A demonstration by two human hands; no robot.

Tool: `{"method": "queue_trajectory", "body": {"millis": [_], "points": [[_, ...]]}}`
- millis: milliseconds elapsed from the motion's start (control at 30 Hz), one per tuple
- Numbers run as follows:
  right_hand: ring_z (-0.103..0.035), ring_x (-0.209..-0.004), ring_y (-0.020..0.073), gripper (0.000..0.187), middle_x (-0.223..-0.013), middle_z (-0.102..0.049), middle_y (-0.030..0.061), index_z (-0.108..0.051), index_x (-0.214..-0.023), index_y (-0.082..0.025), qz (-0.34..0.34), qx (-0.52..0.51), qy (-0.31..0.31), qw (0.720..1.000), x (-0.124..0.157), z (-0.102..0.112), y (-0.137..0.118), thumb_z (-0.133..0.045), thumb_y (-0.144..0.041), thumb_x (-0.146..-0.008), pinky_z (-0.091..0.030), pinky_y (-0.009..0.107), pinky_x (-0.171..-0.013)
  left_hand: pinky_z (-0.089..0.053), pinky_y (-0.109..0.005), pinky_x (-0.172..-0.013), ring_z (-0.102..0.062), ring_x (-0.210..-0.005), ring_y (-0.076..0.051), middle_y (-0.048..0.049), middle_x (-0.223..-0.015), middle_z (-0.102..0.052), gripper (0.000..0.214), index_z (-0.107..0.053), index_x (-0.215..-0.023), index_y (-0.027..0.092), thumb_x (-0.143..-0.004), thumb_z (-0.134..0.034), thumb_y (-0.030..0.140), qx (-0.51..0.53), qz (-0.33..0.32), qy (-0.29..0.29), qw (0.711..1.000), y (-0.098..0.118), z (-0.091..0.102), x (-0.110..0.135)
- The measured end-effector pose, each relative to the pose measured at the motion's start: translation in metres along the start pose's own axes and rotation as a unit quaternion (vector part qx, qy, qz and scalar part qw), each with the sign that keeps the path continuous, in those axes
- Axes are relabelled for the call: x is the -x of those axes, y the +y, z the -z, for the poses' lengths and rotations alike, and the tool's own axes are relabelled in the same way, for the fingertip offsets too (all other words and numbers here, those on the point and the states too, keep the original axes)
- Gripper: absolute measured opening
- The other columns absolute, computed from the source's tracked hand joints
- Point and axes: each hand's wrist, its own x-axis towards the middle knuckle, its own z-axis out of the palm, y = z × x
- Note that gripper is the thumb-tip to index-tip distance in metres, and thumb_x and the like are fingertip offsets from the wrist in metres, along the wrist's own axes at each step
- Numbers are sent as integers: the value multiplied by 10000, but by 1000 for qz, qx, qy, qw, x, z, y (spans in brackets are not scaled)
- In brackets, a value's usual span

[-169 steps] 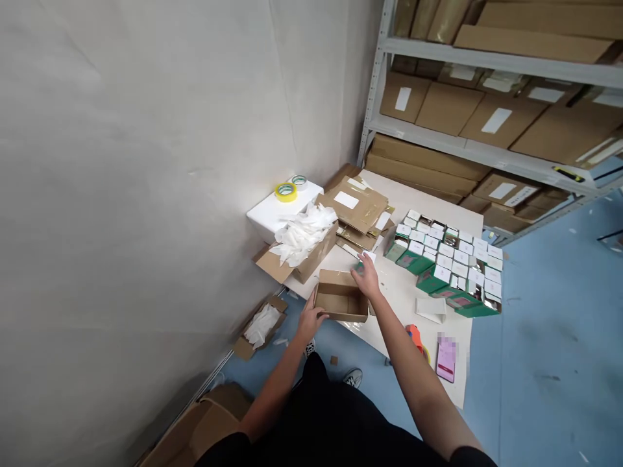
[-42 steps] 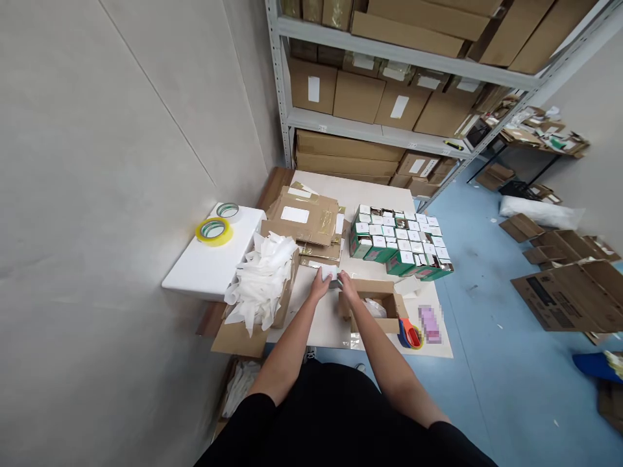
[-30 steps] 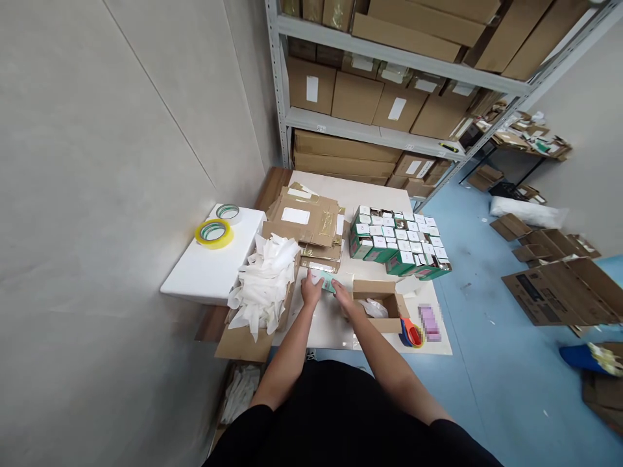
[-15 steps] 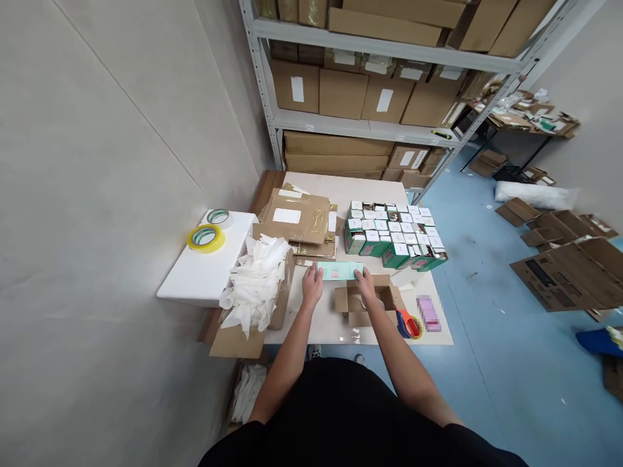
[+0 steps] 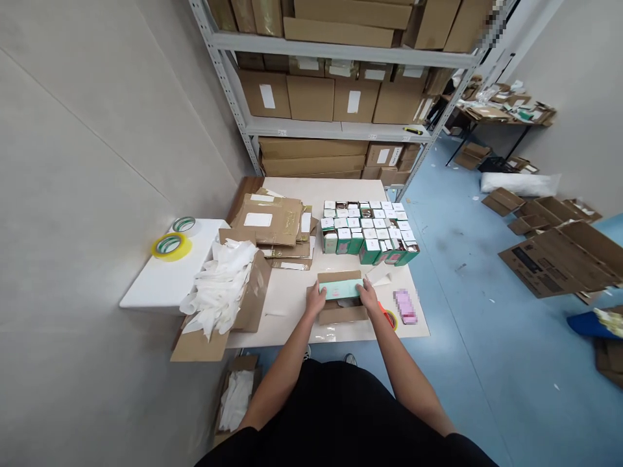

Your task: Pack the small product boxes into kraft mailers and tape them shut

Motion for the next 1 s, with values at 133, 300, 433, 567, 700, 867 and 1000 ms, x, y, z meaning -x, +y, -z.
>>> {"method": "queue_trajectory", "body": {"millis": [133, 300, 433, 567, 700, 867, 1000], "points": [[-485, -1459, 301, 723, -1543, -547, 145, -567, -1472, -173, -50, -38, -11, 998, 4, 11, 17, -593, -510, -833, -366, 447, -1217, -316, -388, -1233, -433, -1490, -277, -138, -1563, -524, 579, -540, -1486, 172, -921, -610, 279, -86, -28, -2, 996, -13, -12, 1], [-486, -1458, 283, 699, -1530, -567, 115, -577, -1456, -196, -12, -65, -24, 998, 12, 28, 28, -583, -511, -832, -346, 438, -1232, -338, -440, -1228, -265, -1564, -389, -185, -1710, -239, 772, -596, -1430, 158, -716, -852, 305, -193, -10, -84, 978, -34, -34, 12], [-516, -1424, 277, 641, -1506, -589, 105, -601, -1426, -218, 33, -81, -49, 995, 20, 37, 23, -593, -471, -837, -387, 438, -1209, -375, -500, -1195, -141, -1591, -419, -161, -1753, 34, 737, -605, -1398, 172, -746, -864, 398, -242, -23, -54, 968, -39, -56, 22], [-548, -1384, 287, 597, -1489, -600, 99, -607, -1415, -243, 47, -78, -78, 993, 31, 42, 14, -591, -454, -857, -437, 463, -1166, -371, -557, -1188, -177, -1575, -432, -103, -1758, -18, 321, -752, -1125, 192, -838, -784, 333, -274, -21, -11, 961, -29, -72, 29], [-549, -1380, 288, 545, -1445, -635, 73, -631, -1394, -286, 63, -57, -121, 989, 38, 43, 5, -603, -452, -875, -442, 470, -1159, -355, -557, -1205, -209, -1567, -415, -84, -1743, -143, 132, -784, -966, 184, -882, -720, 264, -252, -21, 13, 967, -22, -78, 44], [-579, -1344, 310, 545, -1432, -642, 99, -650, -1377, -264, 88, -77, -177, 977, 38, 22, -17, -585, -469, -876, -501, 476, -1092, -329, -526, -1233, -200, -1579, -384, -55, -1726, -221, 102, -786, -905, 193, -853, -738, 266, -194, -62, 68, 977, -34, -71, 92], [-601, -1320, 299, 564, -1448, -632, 106, -655, -1364, -246, 120, -94, -232, 961, 45, -18, -42, -606, -490, -858, -506, 466, -1090, -344, -529, -1226, -260, -1558, -373, -57, -1696, -304, 141, -803, -928, 207, -843, -751, 306, -164, -52, 114, 978, -58, -46, 137]]}}
